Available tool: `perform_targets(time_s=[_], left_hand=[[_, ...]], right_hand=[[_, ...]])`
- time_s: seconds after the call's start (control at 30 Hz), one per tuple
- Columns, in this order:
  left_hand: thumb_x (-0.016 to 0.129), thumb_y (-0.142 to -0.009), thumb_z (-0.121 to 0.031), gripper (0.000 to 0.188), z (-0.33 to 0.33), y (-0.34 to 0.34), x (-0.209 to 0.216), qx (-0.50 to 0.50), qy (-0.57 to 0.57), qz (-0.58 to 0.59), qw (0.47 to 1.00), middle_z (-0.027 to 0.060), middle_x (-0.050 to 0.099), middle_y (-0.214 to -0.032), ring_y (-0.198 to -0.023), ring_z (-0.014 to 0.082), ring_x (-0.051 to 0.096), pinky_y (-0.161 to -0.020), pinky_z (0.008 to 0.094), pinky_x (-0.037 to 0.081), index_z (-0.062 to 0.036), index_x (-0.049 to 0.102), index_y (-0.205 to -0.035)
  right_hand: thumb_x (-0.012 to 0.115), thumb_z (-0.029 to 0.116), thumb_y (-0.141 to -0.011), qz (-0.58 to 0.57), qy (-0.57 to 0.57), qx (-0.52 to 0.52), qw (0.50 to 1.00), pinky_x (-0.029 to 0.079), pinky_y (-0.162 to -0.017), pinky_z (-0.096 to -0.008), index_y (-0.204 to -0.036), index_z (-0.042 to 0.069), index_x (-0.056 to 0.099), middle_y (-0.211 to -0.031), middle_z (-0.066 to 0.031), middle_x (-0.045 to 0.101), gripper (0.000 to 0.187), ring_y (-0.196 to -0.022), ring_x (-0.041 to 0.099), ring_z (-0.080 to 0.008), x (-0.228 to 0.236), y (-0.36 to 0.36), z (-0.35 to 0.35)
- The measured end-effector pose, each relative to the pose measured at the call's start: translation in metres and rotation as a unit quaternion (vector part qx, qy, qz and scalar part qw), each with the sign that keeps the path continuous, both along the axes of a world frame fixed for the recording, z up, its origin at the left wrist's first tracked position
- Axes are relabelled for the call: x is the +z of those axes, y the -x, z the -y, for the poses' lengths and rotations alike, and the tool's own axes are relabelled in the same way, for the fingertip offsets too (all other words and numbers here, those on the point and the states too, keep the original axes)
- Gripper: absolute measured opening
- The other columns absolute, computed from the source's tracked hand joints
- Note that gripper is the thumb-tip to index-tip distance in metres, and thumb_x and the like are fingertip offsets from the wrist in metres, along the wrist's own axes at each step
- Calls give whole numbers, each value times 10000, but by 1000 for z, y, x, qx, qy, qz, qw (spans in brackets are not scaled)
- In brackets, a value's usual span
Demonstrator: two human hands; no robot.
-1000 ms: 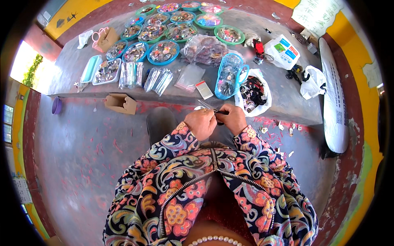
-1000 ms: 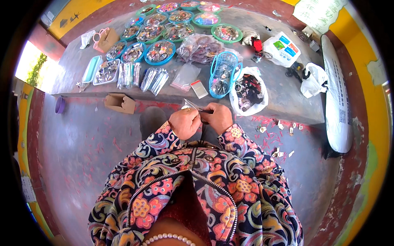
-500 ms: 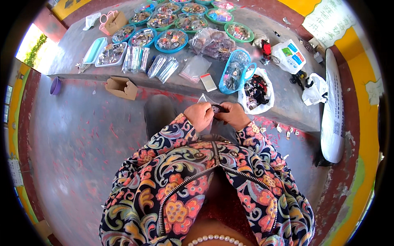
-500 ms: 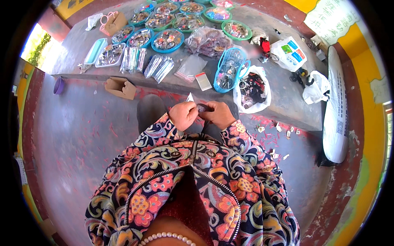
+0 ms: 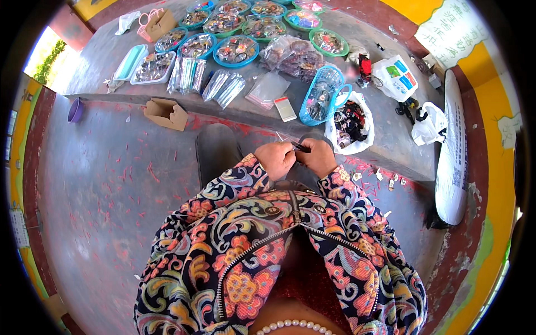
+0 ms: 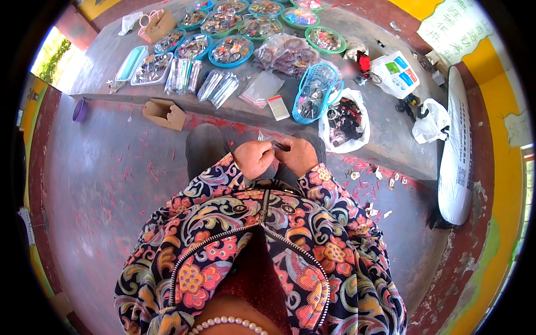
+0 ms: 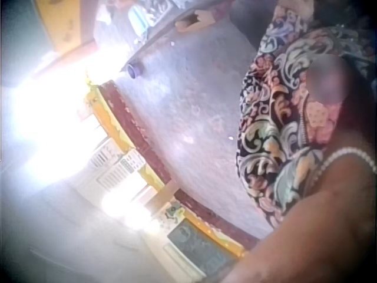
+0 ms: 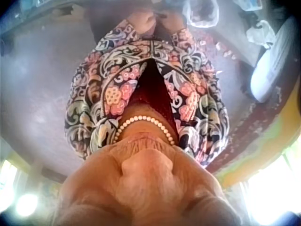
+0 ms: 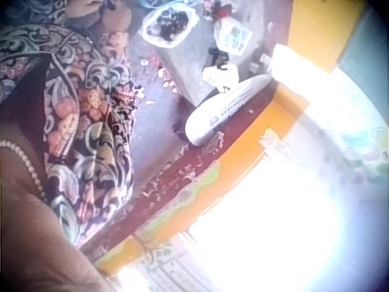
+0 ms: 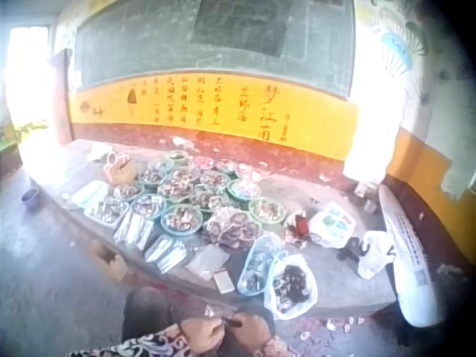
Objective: The person sits on the floor and repeatedly picks up small hair accessories, places them into clear plastic bags, and seals the bags. The person handles items one by one, organizing them into individual packages.
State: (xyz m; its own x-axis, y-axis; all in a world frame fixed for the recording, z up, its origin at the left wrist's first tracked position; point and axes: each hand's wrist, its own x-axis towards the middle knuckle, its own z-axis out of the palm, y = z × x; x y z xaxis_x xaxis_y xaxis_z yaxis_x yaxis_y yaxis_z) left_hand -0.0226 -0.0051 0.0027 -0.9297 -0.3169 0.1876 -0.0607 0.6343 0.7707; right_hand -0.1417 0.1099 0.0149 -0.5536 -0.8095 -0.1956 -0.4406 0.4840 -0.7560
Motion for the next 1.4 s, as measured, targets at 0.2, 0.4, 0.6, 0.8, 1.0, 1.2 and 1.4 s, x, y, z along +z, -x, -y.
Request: perform_targets(time_s=[0.2, 0.4, 0.6, 0.8, 1.0, 1.2, 1.4], left_hand=[[486, -758, -139, 152, 0, 0, 1, 5, -11, -3, 1000, 178, 520, -632, -612, 351, 522, -525, 401, 397, -10, 475, -678], [486, -761, -140, 145, -1, 1, -3, -5, -17, -10, 1000, 172, 528, -642, -606, 346, 528, -517, 402, 398, -13, 489, -689], [497, -760, -132, 137, -2, 1, -7, -20, -34, -10, 999, 166, 525, -639, -592, 339, 526, -505, 391, 391, -16, 491, -687], [497, -765, -125, 136, -4, -1, -7, -29, -21, -30, 999, 154, 530, -641, -596, 328, 529, -508, 381, 393, -20, 487, -681], [512, -778, -150, 164, -8, 1, -3, -35, -39, -54, 997, 141, 527, -629, -593, 320, 523, -511, 366, 395, -23, 486, -678], [524, -811, -245, 251, 1, -6, 1, -24, -103, 5, 994, 89, 544, -578, -515, 227, 531, -470, 300, 385, -17, 532, -707], [525, -824, -349, 315, -1, 1, 9, 57, -633, 18, 772, 30, 596, -767, -649, 117, 567, -436, 213, 376, -39, 566, -854]], right_hand=[[631, 238, -669, 199, 8, 11, 980, 420, -520, -310, -738, 5, 599, -603, -104, 586, 245, -540, 569, -205, 1, 10, -3], [634, 232, -656, 95, 41, 8, 995, 422, -512, -316, -714, 7, 607, -595, -121, 578, 234, -539, 568, -222, -10, 9, -5], [635, 243, -640, -2, -8, 0, 1000, 428, -547, -346, -700, 22, 595, -630, -156, 572, 232, -601, 574, -282, 0, 2, 1], [623, 222, -654, -40, 41, 33, 998, 430, -571, -358, -761, 23, 597, -685, -155, 585, 228, -644, 579, -287, -7, 1, 1], [607, 132, -712, 159, 113, 4, 981, 417, -524, -260, -805, -2, 608, -667, -82, 598, 163, -576, 555, -150, -29, 10, -2], [609, 119, -766, 455, 201, -206, 843, 409, -486, -189, -825, 26, 610, -690, -20, 597, 110, -541, 531, -91, -15, 14, -3], [607, 113, -771, 477, 225, -195, 827, 419, -504, -202, -849, 32, 606, -741, -20, 607, 112, -562, 546, -105, -7, 4, -1]])
